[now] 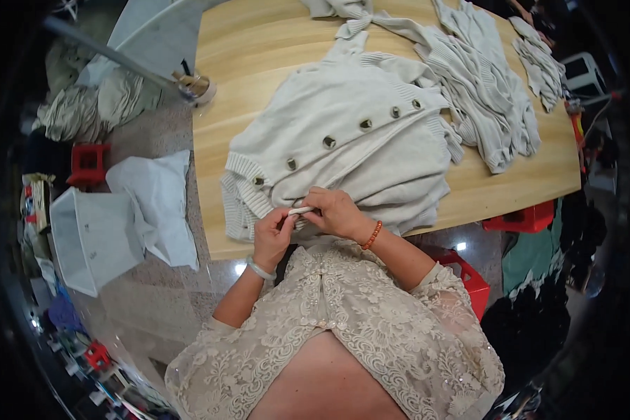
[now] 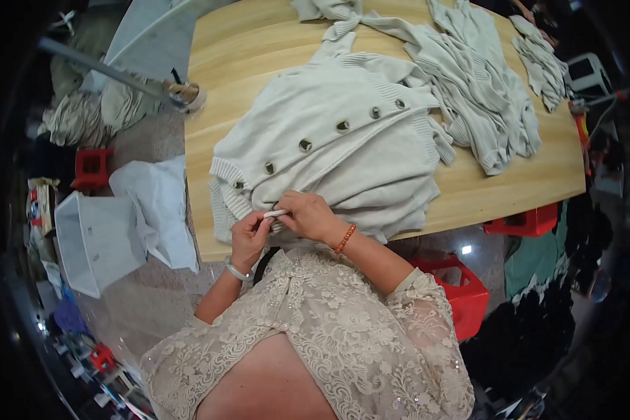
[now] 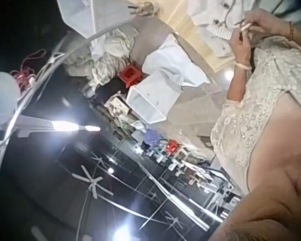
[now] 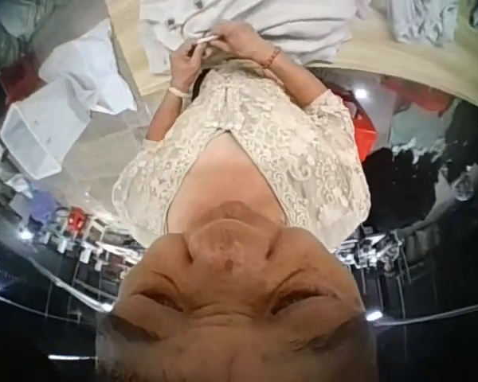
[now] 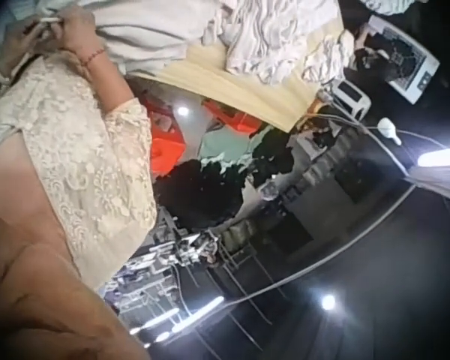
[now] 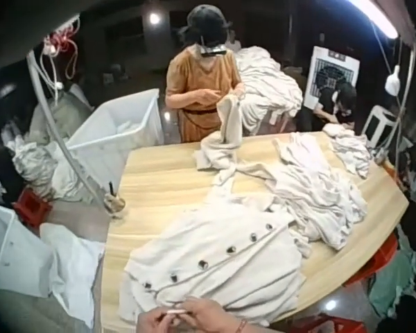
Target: Trimming loose threads and inspecting buttons on a cardigan using scissors in a factory.
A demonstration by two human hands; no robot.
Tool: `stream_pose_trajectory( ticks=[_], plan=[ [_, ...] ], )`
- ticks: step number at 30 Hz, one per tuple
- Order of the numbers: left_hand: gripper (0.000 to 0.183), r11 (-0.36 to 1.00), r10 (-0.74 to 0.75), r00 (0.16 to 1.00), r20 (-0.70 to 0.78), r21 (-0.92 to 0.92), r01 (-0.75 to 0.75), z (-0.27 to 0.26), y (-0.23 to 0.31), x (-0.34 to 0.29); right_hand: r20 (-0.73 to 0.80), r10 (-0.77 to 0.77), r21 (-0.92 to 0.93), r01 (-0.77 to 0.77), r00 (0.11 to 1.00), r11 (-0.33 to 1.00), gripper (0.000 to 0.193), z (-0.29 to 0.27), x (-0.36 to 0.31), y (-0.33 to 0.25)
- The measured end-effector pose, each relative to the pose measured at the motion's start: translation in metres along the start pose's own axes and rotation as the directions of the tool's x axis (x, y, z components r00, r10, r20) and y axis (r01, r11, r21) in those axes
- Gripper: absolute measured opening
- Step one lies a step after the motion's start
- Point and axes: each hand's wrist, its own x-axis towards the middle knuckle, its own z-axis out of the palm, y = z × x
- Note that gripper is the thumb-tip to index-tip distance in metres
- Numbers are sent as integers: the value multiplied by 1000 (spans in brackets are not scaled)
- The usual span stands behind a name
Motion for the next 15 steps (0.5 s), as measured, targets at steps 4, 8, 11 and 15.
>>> stream_pose_trajectory(
  ticks=[4, 8, 11, 15],
  plan=[
    [8, 998, 53, 998, -17, 42, -53, -8, 8, 4, 7, -2, -33, 2, 1000, 999, 14, 4, 7, 5],
    [10, 986, 141, 962, -236, 124, -114, -29, -6, 24, 18, -52, -67, 53, 998, 996, 17, -5, 16, -1],
    [16, 974, 172, 914, -369, 203, -101, -36, 0, 52, 15, -152, -33, 153, 988, 988, 16, -4, 24, -10],
    [21, 916, 157, 974, -164, 393, -81, -48, -22, 71, 71, -187, 9, 187, 980, 982, 17, 13, 35, -15]
  ],
)
